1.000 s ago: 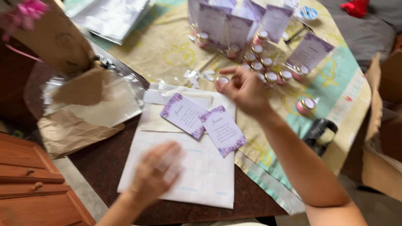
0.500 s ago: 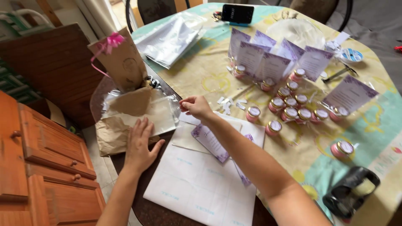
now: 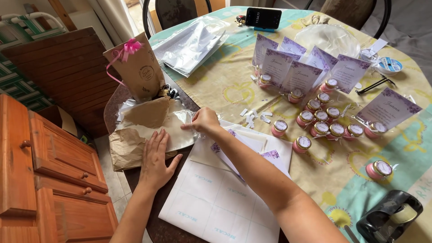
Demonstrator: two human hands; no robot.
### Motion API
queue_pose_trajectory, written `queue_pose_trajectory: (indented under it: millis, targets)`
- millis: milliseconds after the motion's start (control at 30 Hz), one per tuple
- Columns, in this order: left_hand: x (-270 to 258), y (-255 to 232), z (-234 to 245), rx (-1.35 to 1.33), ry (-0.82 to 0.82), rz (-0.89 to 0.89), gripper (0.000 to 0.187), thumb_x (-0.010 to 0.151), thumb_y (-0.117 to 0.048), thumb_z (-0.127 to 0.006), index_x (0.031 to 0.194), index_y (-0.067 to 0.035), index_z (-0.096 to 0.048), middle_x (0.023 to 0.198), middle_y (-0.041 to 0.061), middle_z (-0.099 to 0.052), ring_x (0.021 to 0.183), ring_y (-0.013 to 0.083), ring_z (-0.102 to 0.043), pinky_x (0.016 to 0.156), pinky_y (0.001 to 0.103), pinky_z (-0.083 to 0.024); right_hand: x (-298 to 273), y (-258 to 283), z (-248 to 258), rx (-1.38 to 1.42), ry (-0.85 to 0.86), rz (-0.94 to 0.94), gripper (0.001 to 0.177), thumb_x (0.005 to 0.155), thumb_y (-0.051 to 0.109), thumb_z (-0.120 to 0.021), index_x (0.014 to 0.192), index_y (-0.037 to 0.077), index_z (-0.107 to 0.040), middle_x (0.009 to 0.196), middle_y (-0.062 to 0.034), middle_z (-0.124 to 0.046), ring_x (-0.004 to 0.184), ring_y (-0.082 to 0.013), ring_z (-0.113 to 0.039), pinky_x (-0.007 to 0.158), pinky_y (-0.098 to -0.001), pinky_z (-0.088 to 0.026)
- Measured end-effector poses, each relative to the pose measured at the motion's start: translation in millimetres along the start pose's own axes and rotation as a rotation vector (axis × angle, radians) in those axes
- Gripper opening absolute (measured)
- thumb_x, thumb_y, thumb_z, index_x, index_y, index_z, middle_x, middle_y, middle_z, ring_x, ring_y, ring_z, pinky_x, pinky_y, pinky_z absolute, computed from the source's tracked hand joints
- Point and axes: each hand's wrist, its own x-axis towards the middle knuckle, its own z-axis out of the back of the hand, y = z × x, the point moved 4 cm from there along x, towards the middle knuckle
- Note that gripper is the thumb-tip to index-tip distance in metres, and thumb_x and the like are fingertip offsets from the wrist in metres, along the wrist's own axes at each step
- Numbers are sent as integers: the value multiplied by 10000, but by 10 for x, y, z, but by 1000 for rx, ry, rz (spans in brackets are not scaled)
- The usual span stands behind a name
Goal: Package small jars and cards into plastic bags to create gift favors
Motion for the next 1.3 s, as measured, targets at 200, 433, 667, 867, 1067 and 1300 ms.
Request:
queue_pose_trajectory:
  millis: [200, 433, 667, 867, 1067, 1300]
  targets:
    - [-6, -12, 17, 13, -10, -9, 856, 829, -562, -737, 1506, -103, -484, 1595, 92, -451, 1518, 282, -355, 1242, 499, -252, -224, 139, 161, -62, 30, 61, 210, 687, 536, -813, 752, 336, -812, 737, -20, -768, 894, -303, -763, 785, -399, -600]
    - [-4, -25, 34, -11, -15, 11, 873, 826, -561, -748, 1511, -91, -479, 1594, 111, -444, 1523, 305, -341, 1242, 506, -253, -231, 68, 380, -85, 100, 142, 236, 891, 435, -618, 819, 329, -816, 658, 66, -752, 845, -211, -776, 790, -375, -602]
    - [-19, 0, 7, 20, 9, 26, 931, 828, -606, -721, 1541, -81, -437, 1645, 138, -372, 1552, 334, -275, 1251, 515, -243, -284, -29, 665, -71, -24, 57, 231, 901, 420, -628, 924, 293, -820, 655, 83, -754, 830, -167, -778, 821, -367, -608]
    - [-25, -19, 3, 58, 8, 11, 940, 847, -612, -693, 1552, -57, -413, 1656, 175, -348, 1551, 365, -270, 1249, 529, -244, -332, -100, 1013, 619, -202, 42, 174, 908, 66, -687, 1010, -67, -734, 769, -189, -760, 647, -259, -774, 507, -307, -634]
    - [-16, -42, 40, 25, -2, 8, 925, 838, -589, -712, 1528, -35, -443, 1651, 195, -352, 1542, 383, -282, 1248, 534, -239, -743, 194, 1834, 669, -293, 412, 158, 923, 6, -689, 1075, 3, -731, 821, -167, -753, 676, -221, -769, 565, -256, -627]
    - [235, -950, 845, -592, -130, -178, 810, 808, -393, -828, 1472, -48, -518, 1535, 174, -489, 1467, 350, -425, 1246, 474, -259, -2345, 785, 2595, 452, 77, 754, 118, 921, 24, -703, 1023, 2, -757, 793, -103, -760, 692, -171, -750, 697, -319, -641]
